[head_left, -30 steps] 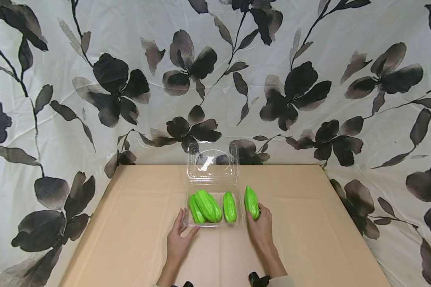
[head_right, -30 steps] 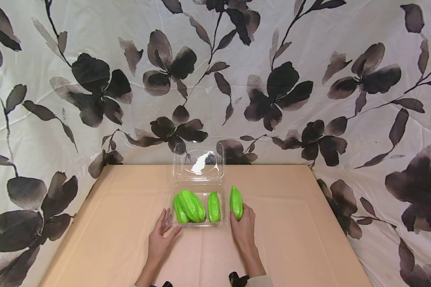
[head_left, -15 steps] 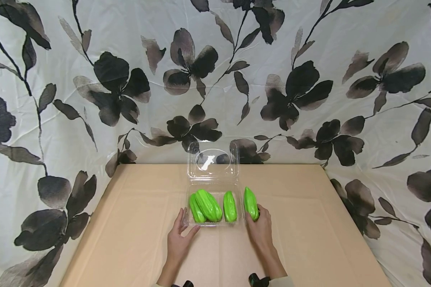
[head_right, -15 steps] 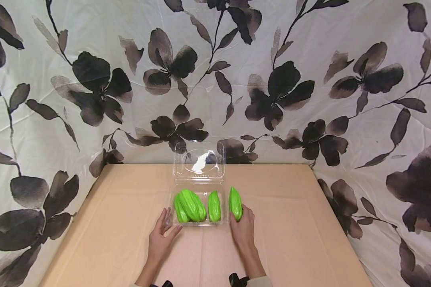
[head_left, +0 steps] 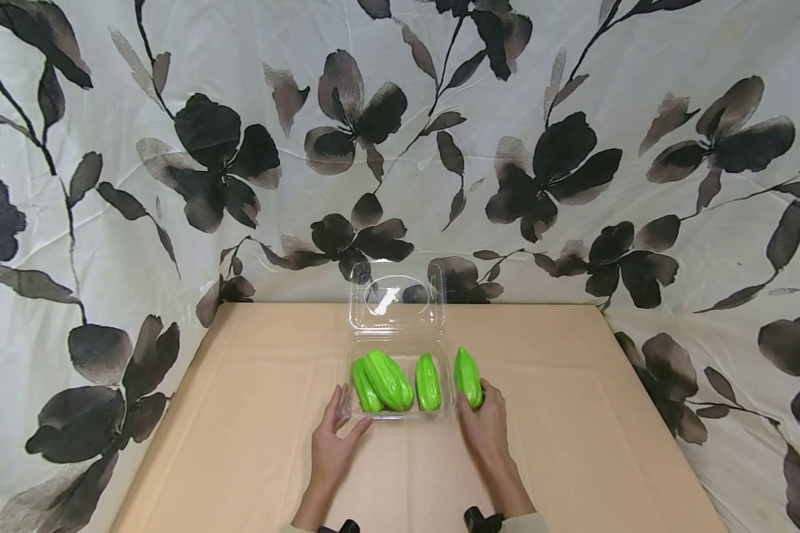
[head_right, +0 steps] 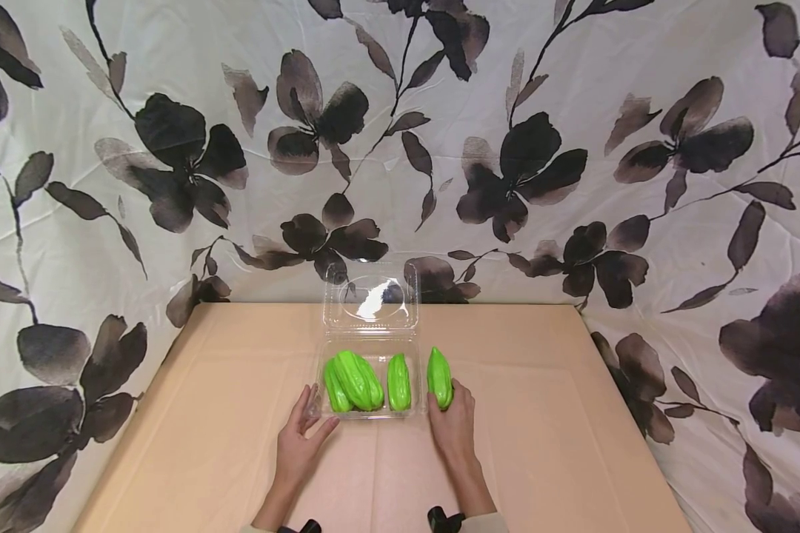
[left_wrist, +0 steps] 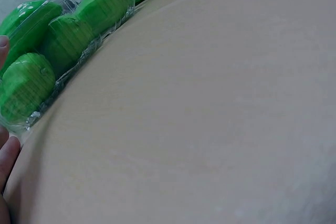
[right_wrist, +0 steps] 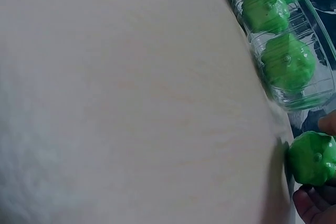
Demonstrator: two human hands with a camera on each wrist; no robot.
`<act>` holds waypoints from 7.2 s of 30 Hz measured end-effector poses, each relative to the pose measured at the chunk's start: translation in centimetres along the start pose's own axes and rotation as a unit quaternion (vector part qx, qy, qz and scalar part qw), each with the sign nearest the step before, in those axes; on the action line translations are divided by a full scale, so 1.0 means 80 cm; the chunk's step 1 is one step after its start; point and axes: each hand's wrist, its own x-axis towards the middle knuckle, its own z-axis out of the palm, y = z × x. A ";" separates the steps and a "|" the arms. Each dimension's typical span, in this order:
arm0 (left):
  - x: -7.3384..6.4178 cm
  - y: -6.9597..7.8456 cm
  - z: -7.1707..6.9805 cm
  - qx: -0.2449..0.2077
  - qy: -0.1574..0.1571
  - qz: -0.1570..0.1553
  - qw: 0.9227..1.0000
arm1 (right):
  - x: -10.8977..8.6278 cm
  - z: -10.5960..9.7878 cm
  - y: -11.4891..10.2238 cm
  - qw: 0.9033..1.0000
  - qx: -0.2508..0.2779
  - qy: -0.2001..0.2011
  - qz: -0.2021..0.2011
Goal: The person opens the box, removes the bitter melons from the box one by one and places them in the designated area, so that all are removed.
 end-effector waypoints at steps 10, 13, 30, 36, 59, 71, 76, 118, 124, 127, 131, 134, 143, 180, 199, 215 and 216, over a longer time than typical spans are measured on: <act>0.000 0.000 0.000 -0.005 -0.001 -0.002 1.000 | 0.002 -0.001 0.002 1.000 -0.006 0.004 -0.004; 0.000 0.001 0.000 -0.004 -0.001 0.000 1.000 | 0.002 -0.002 0.001 1.000 -0.009 0.005 -0.005; 0.002 -0.001 0.002 -0.003 0.002 0.000 1.000 | 0.009 -0.013 -0.002 1.000 0.008 0.001 -0.004; 0.002 0.000 0.002 -0.003 0.003 0.000 1.000 | 0.010 -0.014 -0.006 1.000 0.010 0.006 -0.009; 0.001 -0.002 0.002 -0.001 0.008 0.007 1.000 | 0.008 -0.015 -0.037 0.999 0.018 0.023 -0.028; 0.001 -0.003 0.002 -0.003 0.009 0.011 1.000 | 0.001 -0.006 -0.058 0.998 0.033 0.004 -0.046; 0.001 -0.002 0.002 -0.006 0.007 0.004 1.000 | -0.001 0.000 -0.064 0.998 0.041 -0.005 -0.050; 0.002 -0.003 0.004 0.005 0.009 -0.004 1.000 | -0.031 0.044 -0.098 0.989 0.035 -0.058 -0.134; 0.001 -0.001 0.002 0.007 0.006 -0.004 1.000 | -0.036 0.053 -0.100 0.985 0.032 -0.057 -0.161; 0.000 0.000 0.001 0.009 0.006 -0.002 1.000 | -0.039 0.056 -0.101 0.982 0.028 -0.059 -0.174; 0.001 -0.001 0.000 0.004 0.007 0.004 1.000 | -0.042 0.062 -0.104 0.981 0.018 -0.062 -0.182; 0.001 -0.003 0.000 -0.001 0.007 0.010 1.000 | -0.043 0.065 -0.106 0.981 0.012 -0.063 -0.183; 0.001 -0.003 0.000 -0.001 0.005 0.010 1.000 | -0.045 0.072 -0.110 0.977 0.002 -0.055 -0.204; 0.001 -0.003 0.000 0.000 0.005 -0.001 1.000 | -0.046 0.078 -0.121 0.969 -0.020 -0.063 -0.240; 0.001 -0.005 0.000 0.000 0.002 -0.004 1.000 | -0.045 0.082 -0.119 0.969 -0.025 -0.052 -0.241; 0.000 -0.005 0.000 0.001 0.002 -0.006 1.000 | -0.046 0.080 -0.117 0.972 -0.012 -0.053 -0.228; 0.000 -0.005 0.000 0.001 0.002 -0.006 1.000 | -0.046 0.079 -0.117 0.972 -0.011 -0.054 -0.227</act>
